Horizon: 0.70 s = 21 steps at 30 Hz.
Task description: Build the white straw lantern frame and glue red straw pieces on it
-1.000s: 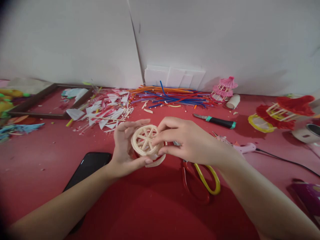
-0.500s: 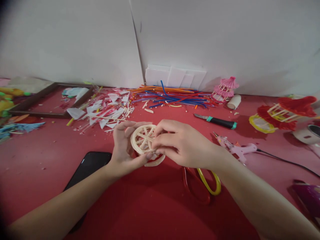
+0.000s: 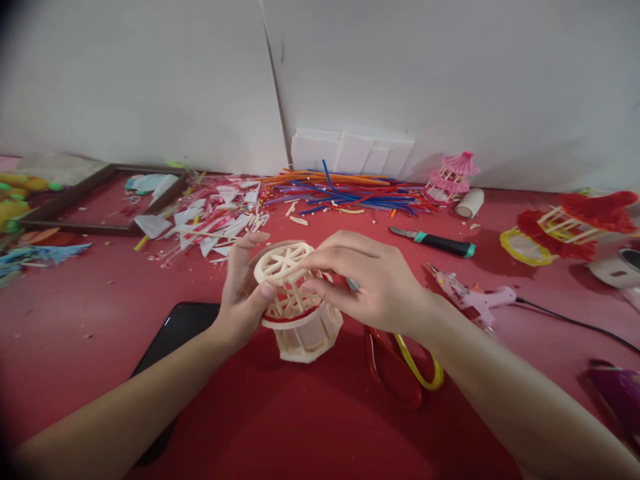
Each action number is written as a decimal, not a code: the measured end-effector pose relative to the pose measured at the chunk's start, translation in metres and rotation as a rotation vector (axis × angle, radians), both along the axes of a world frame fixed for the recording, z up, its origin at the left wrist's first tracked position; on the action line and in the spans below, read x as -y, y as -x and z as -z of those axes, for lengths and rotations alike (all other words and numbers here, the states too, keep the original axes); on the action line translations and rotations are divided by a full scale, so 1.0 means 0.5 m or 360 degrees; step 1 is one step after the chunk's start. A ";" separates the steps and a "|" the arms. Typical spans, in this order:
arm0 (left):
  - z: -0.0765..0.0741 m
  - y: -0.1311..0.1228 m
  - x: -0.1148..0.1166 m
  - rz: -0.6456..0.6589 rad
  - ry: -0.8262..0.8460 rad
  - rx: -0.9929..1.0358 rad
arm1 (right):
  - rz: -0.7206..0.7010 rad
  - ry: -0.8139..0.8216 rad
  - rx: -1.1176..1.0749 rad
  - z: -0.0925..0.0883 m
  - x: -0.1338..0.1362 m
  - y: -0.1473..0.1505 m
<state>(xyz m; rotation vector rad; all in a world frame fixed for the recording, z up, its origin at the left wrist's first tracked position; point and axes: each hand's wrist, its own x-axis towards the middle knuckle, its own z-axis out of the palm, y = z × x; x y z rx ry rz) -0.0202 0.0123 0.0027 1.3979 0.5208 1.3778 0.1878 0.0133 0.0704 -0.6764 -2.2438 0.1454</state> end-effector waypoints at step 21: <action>0.009 -0.013 0.010 -0.0436 -0.0616 -0.0192 | 0.0058 -0.0013 -0.0016 0.050 0.013 -0.018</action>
